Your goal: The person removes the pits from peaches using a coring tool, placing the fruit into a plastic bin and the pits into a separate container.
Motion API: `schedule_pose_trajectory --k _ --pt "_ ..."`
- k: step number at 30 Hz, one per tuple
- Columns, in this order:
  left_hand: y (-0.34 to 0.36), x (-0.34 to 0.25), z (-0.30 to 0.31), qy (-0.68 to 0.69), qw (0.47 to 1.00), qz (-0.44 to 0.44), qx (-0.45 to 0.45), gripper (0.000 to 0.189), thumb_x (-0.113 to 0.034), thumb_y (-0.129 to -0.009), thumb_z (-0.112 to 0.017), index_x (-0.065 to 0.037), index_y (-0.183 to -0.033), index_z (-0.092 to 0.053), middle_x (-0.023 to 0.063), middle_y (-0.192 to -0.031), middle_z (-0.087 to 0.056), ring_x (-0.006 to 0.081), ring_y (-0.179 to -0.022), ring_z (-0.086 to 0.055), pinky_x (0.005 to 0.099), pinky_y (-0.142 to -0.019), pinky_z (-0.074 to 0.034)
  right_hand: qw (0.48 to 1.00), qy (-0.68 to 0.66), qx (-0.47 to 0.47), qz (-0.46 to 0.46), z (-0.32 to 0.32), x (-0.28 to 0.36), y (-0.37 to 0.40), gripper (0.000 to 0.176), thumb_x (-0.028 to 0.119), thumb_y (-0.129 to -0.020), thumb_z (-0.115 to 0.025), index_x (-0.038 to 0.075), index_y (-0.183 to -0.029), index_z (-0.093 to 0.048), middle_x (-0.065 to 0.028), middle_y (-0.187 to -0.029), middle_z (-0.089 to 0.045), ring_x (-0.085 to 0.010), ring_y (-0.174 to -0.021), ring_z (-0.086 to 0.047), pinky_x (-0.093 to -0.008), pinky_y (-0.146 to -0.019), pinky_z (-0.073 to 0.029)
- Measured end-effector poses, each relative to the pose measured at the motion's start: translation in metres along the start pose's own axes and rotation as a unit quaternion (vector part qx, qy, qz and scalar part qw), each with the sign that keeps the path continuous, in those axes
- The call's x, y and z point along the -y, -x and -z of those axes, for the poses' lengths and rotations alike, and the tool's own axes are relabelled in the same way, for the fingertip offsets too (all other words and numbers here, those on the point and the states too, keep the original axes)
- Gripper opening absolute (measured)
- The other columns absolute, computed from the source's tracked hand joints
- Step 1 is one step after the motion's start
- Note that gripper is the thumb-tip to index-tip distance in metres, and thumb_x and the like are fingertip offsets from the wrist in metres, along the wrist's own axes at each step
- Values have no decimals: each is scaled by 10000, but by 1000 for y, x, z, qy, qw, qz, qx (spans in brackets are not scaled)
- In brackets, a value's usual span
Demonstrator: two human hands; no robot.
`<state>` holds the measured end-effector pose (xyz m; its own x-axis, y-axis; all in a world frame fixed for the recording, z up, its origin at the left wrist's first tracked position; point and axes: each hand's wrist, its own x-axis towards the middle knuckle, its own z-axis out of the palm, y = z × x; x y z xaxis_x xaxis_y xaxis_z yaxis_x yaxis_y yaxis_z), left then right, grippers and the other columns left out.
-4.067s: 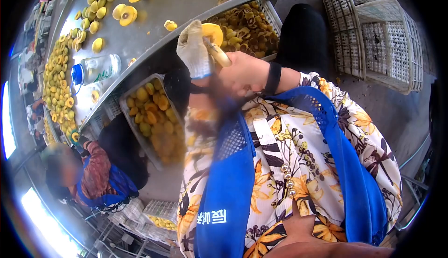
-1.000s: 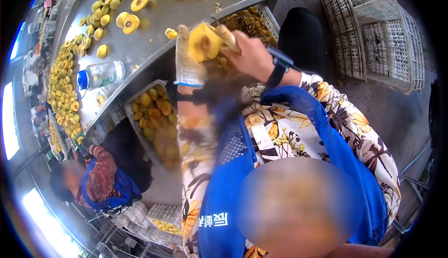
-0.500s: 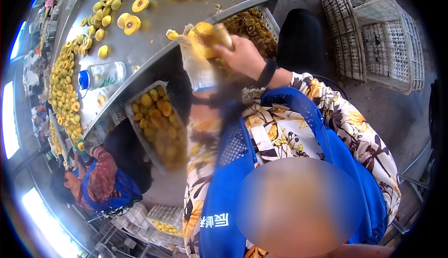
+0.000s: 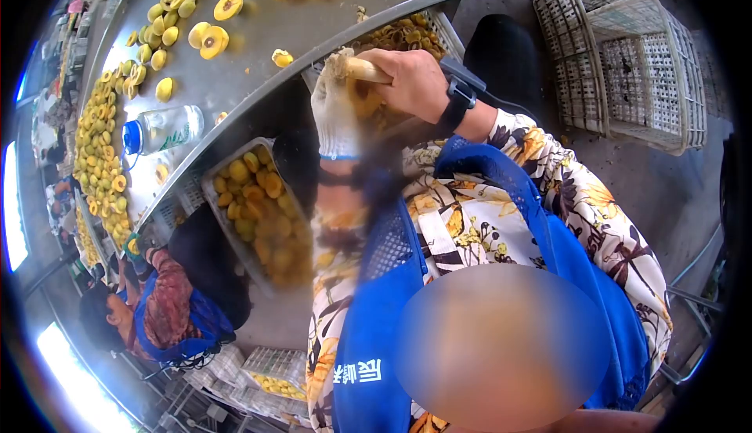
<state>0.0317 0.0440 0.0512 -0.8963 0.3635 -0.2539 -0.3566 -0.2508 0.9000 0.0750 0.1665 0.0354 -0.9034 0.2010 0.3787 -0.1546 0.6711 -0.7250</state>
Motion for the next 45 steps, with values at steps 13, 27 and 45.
schedule_pose_trajectory --k 13,27,45 --pt "-27 13 22 110 990 42 -83 426 -429 -908 -483 -36 -1055 -553 82 -979 -594 213 -867 -578 344 -778 -482 974 -77 125 -171 4 26 21 302 282 -750 -683 38 -872 -555 -180 -672 -597 -346 -644 -603 -405 -578 -471" --pt "-18 19 11 -13 990 -110 -91 447 -359 -919 -500 30 -1137 -533 105 -1063 -584 193 -929 -581 318 -821 -478 975 -30 155 -157 -4 13 28 223 178 -803 -596 -14 -842 -490 -212 -689 -586 -382 -657 -590 -447 -598 -457" --pt "-32 16 9 -125 974 -148 -114 219 -172 -867 -606 28 -949 -639 68 -812 -642 113 -656 -583 217 -593 -476 934 -119 220 -255 -21 10 32 184 95 -767 -537 -17 -913 -524 -221 -772 -604 -352 -743 -615 -410 -634 -474"
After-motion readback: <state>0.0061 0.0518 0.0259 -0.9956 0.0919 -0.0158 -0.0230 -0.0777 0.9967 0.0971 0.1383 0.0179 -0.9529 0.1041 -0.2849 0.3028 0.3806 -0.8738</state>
